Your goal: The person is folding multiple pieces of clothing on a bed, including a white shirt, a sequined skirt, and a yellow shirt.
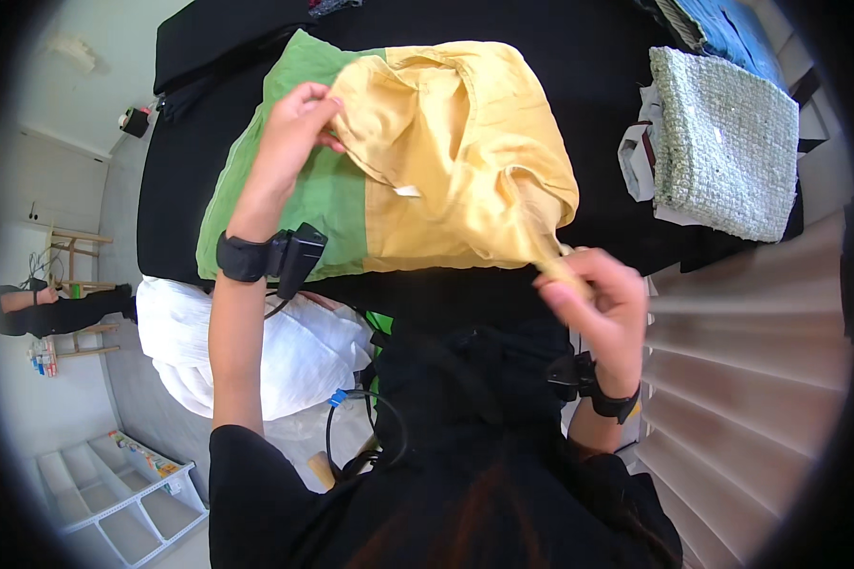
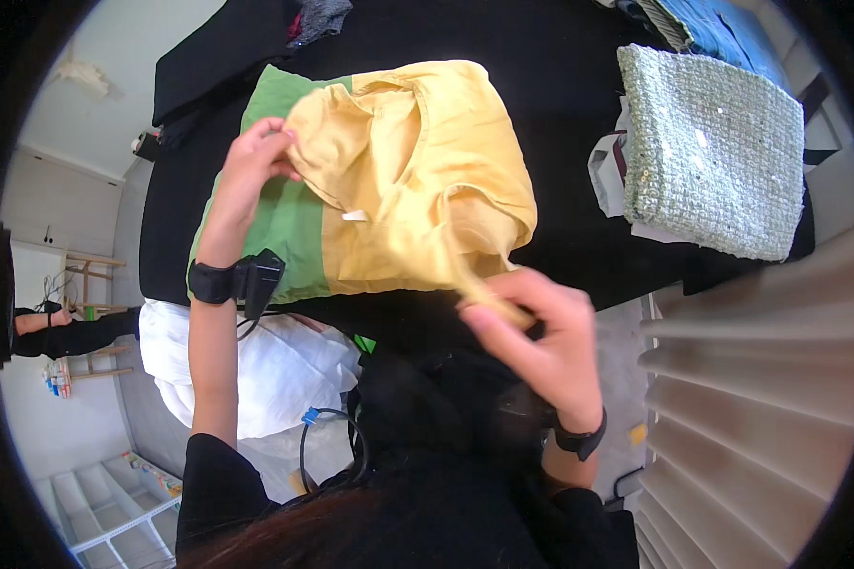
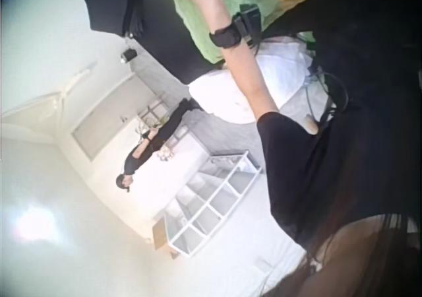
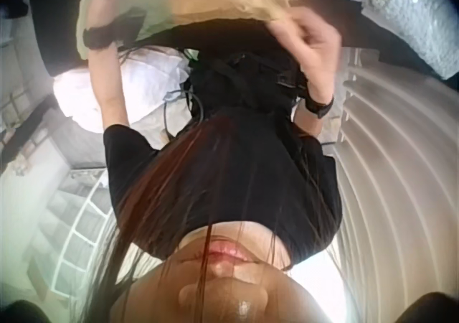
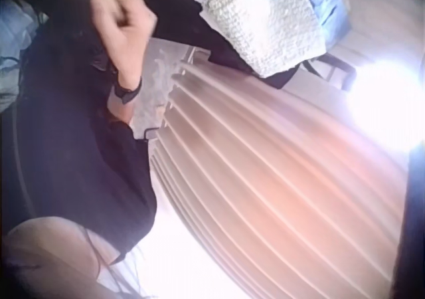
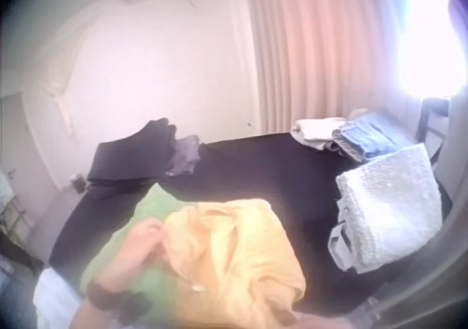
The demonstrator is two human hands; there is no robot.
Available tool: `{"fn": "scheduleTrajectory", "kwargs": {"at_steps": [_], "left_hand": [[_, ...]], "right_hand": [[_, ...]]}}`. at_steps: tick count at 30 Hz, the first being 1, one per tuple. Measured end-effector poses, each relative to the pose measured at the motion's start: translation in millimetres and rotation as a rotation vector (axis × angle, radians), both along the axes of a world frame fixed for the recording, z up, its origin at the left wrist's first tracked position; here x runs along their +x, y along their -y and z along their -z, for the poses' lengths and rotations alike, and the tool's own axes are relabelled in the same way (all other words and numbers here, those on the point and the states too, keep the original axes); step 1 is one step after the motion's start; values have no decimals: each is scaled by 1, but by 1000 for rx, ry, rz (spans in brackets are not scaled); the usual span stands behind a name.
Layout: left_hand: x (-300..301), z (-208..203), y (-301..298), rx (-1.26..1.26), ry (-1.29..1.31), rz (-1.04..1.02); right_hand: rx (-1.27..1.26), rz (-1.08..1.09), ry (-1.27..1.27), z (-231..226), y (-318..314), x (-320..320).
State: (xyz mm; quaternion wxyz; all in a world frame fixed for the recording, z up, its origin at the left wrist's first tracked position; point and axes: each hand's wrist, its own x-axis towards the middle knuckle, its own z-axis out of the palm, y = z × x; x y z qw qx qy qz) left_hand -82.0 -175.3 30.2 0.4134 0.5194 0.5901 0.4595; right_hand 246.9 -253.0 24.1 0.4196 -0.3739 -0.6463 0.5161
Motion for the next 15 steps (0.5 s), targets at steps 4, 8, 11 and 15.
{"fn": "scheduleTrajectory", "kwargs": {"at_steps": [4,8,11,15], "left_hand": [[1,-16,8,236,305,-24],[-7,-42,21,378,485,-93],[-12,-60,42,475,548,-247],[-25,-77,70,600,646,-412]], "right_hand": [[-11,336,-388,9,4,28],[88,437,-569,17,2,55],[139,362,-659,18,1,72],[73,543,-708,21,7,84]]}}
